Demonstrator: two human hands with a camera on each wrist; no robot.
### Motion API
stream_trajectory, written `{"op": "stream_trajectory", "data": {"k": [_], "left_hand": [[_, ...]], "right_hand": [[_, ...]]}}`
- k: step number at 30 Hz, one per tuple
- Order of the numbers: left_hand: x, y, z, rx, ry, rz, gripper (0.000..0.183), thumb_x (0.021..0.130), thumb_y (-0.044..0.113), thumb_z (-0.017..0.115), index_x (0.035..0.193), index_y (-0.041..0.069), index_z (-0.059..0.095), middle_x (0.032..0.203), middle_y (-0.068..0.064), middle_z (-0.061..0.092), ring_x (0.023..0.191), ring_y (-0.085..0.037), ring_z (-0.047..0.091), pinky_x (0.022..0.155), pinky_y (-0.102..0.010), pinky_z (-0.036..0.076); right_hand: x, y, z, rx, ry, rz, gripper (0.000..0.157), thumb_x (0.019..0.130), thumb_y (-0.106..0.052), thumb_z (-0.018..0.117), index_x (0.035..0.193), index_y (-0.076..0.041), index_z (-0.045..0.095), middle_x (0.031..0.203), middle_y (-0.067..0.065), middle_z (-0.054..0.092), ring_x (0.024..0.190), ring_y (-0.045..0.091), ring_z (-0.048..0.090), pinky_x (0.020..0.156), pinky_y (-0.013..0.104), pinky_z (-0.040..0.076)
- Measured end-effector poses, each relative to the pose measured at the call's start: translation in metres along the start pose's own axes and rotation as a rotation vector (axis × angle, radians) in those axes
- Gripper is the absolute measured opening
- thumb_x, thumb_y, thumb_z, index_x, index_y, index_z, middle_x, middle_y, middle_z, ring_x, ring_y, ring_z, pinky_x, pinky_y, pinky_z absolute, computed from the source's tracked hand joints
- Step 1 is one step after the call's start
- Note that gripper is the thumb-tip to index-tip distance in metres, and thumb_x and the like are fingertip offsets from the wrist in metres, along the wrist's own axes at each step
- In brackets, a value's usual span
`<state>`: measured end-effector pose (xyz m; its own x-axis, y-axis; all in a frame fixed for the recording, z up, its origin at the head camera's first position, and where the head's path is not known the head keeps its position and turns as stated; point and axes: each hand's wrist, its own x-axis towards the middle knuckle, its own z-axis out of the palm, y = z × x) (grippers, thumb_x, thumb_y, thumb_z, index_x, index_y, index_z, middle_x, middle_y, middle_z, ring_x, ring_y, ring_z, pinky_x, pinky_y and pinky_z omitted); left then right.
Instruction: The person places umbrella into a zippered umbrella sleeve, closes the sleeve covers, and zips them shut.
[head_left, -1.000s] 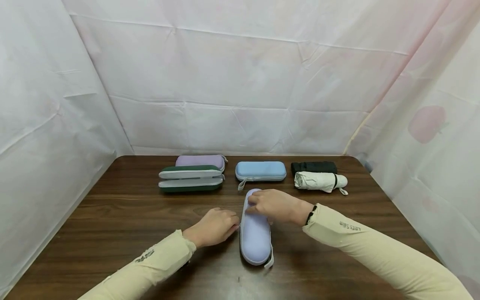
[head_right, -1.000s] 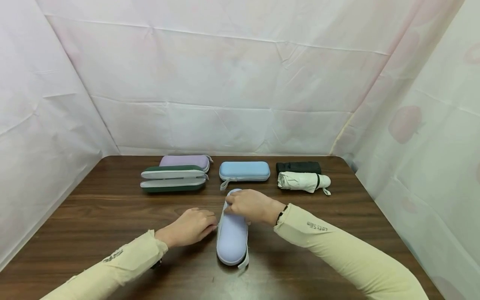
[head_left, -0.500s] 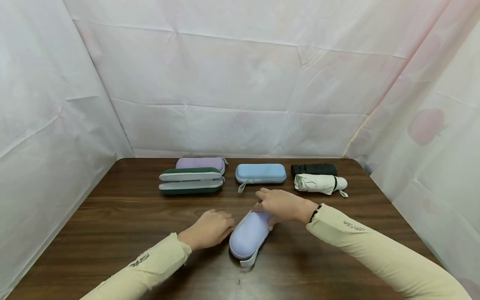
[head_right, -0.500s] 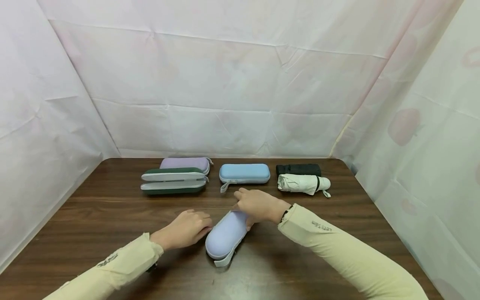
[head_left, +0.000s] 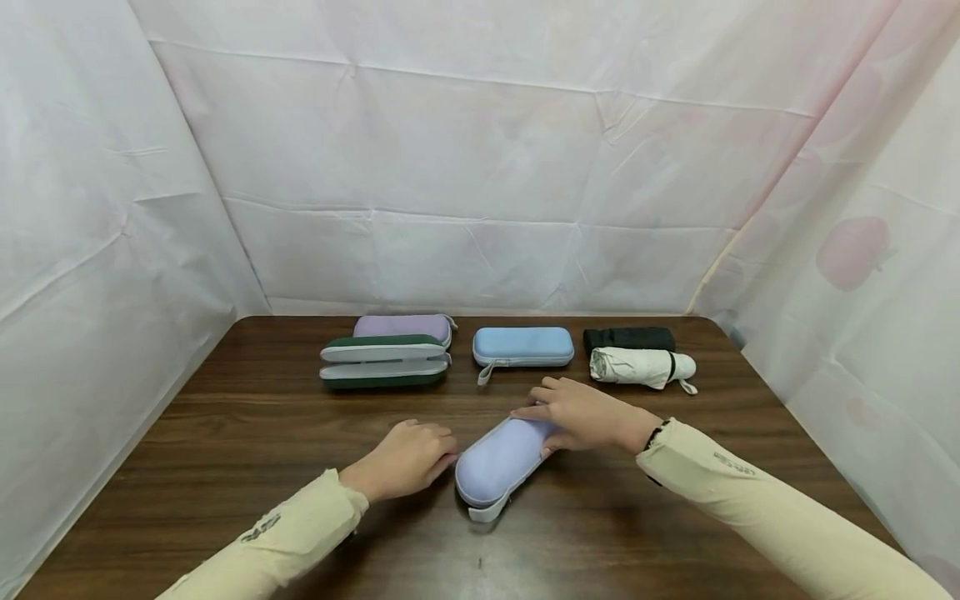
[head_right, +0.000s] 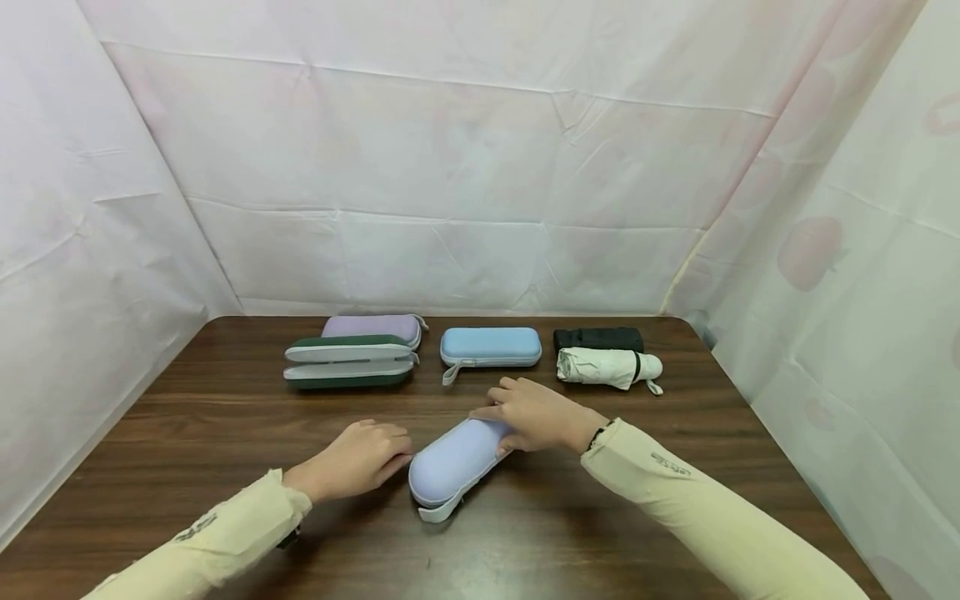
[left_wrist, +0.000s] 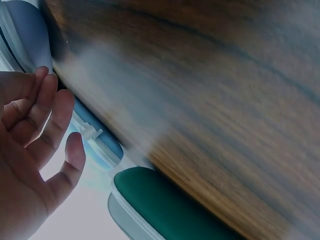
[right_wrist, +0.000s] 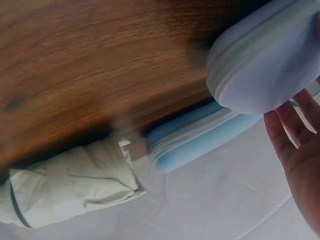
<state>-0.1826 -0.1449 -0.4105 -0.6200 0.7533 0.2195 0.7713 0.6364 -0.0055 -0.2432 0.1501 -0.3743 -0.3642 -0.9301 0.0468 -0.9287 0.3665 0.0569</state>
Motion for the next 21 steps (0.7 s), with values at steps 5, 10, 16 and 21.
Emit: {"op": "stream_trajectory", "data": {"k": [5,10,16,21], "left_hand": [[-0.002,-0.004,0.000,0.028,0.044,0.006,0.011,0.087,0.017,0.068,0.076,0.017,0.064,0.074,0.007,0.057,0.070,-0.010,0.060,0.055,-0.029,0.041],[-0.004,-0.007,0.001,0.034,0.053,0.004,0.011,0.087,0.017,0.069,0.077,0.018,0.065,0.074,0.007,0.058,0.071,-0.011,0.060,0.055,-0.029,0.041],[-0.007,-0.008,0.002,0.017,0.005,-0.029,0.012,0.089,0.019,0.066,0.078,0.019,0.064,0.074,0.008,0.057,0.071,-0.011,0.059,0.054,-0.028,0.039],[-0.008,-0.008,0.001,0.007,-0.004,-0.037,0.013,0.090,0.020,0.066,0.078,0.019,0.063,0.074,0.008,0.057,0.071,-0.011,0.058,0.055,-0.028,0.038]], "right_hand": [[-0.008,-0.004,0.002,-0.025,0.039,0.019,0.061,0.079,-0.042,0.075,0.131,-0.014,0.059,0.107,0.005,0.059,0.094,0.022,0.050,0.081,0.038,0.044],[-0.016,-0.011,0.007,-0.074,0.092,0.064,0.058,0.080,-0.046,0.073,0.127,-0.013,0.062,0.097,0.004,0.057,0.086,0.020,0.049,0.072,0.036,0.043],[-0.025,-0.018,0.013,-0.132,0.146,0.146,0.056,0.081,-0.048,0.071,0.124,-0.014,0.064,0.091,0.003,0.055,0.080,0.020,0.048,0.060,0.032,0.036],[-0.026,-0.022,0.017,-0.157,0.196,0.175,0.056,0.077,-0.048,0.074,0.122,-0.015,0.065,0.088,0.004,0.054,0.078,0.021,0.048,0.057,0.033,0.035]]}}
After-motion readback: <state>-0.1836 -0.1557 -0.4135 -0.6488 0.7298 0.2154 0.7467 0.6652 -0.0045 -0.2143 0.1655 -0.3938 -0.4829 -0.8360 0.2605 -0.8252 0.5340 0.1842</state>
